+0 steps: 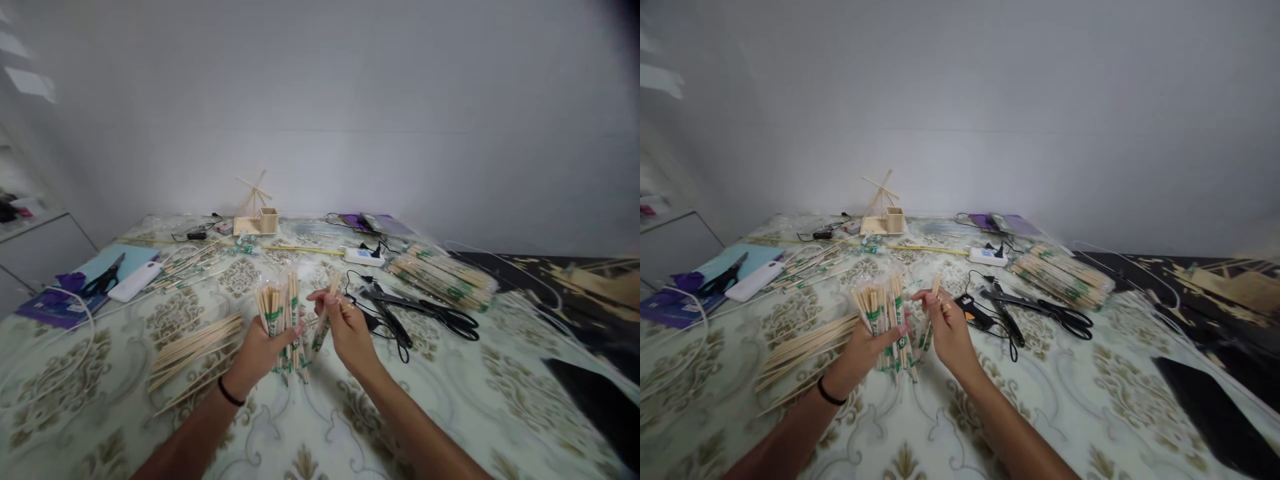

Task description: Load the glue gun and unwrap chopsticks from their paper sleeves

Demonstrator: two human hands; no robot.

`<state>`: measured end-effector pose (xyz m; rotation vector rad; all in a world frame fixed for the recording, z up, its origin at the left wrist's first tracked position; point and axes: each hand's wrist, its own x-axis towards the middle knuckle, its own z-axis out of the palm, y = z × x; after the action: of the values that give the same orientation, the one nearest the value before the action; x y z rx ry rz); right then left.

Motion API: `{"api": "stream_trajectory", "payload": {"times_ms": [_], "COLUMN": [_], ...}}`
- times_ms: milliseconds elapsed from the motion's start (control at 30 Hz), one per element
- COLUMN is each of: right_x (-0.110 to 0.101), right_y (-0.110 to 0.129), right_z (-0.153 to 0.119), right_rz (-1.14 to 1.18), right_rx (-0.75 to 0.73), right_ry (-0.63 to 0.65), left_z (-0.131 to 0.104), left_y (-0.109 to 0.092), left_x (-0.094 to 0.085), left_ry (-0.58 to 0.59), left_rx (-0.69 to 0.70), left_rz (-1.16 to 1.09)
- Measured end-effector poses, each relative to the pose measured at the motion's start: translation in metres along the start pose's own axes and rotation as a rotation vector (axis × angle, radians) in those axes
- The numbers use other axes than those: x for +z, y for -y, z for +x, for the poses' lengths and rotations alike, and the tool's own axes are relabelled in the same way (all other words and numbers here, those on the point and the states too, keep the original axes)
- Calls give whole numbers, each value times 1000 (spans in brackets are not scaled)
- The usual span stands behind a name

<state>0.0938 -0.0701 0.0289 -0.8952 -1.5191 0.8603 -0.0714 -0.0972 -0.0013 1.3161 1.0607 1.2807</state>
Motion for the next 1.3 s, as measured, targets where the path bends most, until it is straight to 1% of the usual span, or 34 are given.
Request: {"api": "stream_trajectory", "payload": {"times_ms": [100, 200, 300, 400, 533, 667, 833, 933, 1033, 1200, 1300], "right_x": [-2, -3, -3, -2, -3, -6, -8, -4, 2, 17, 28], "right_y": [1, 6, 5, -3, -18, -25, -26, -20, -4, 28, 37], "right_z": [-6, -13, -21, -30, -38, -37, -22, -10, 1, 16, 21], "right_rz": [47, 100, 105, 89, 82, 103, 231, 392, 573, 810, 909], "right_rx": [14, 39, 61, 91, 129, 165, 248, 323, 401, 478, 499], "right_ry": [-37, -1, 45, 89, 109, 142, 174, 150, 147, 245, 295], "left_z": [-2, -4, -5, -7, -9, -8, -8, -6, -5, -10, -17], "left_y": [-1, -7, -12, -13, -10, -8, -11, -14, -20, -38, -44], "left_x": [-5, -9, -9, -4, 3, 2, -2, -2, -3, -10, -19], "left_ry": [10, 0, -19, -6, 39, 57, 73, 101, 88, 51, 72], "left_rx": [-4, 4, 5, -16, -51, -80, -78, -87, -105, -133, -149], "left_rz": [17, 44, 78, 114, 143, 151, 113, 45, 20, 78, 64]}}
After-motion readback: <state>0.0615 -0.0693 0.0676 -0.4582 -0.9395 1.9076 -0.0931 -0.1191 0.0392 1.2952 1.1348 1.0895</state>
